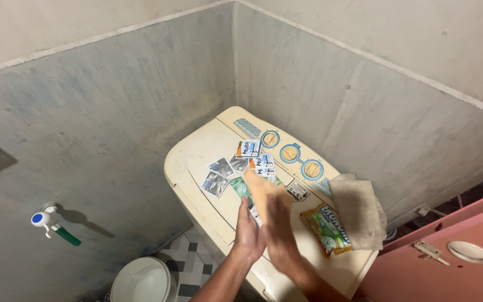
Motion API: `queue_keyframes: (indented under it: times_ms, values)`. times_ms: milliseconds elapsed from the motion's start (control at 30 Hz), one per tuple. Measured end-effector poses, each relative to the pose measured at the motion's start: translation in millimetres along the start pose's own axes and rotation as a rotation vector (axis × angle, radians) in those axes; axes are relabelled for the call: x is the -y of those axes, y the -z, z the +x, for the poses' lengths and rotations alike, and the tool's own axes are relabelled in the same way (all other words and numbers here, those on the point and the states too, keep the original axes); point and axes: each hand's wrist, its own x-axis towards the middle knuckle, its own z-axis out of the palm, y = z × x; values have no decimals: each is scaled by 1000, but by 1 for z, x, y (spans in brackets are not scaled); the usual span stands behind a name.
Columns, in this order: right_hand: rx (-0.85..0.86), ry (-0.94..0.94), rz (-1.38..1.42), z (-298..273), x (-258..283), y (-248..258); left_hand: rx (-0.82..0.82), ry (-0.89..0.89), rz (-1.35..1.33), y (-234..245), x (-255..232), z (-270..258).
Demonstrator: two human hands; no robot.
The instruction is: The person picks up small sachets of laundry detergent from the top of a washing machine, wipes them with a cloth, and places them onto a wall-mounted shelf. This process is repeated for several sachets of different brands.
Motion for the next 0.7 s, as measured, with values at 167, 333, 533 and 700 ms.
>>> queue_keyframes:
  times_ms: [167, 333, 533, 700]
  values:
    - [-114, 44, -93, 5, 5, -8, -28, -27, -3, 3, 5, -2]
    - [-50, 174, 30, -19, 51, -9, -12, -92, 107, 19, -4, 0]
    - [-133, 334, -540, 16, 39, 5, -24, 123, 86, 51, 7, -12]
    - [-260, -251, -213, 16, 29, 16, 32, 83, -34, 71, 6, -21]
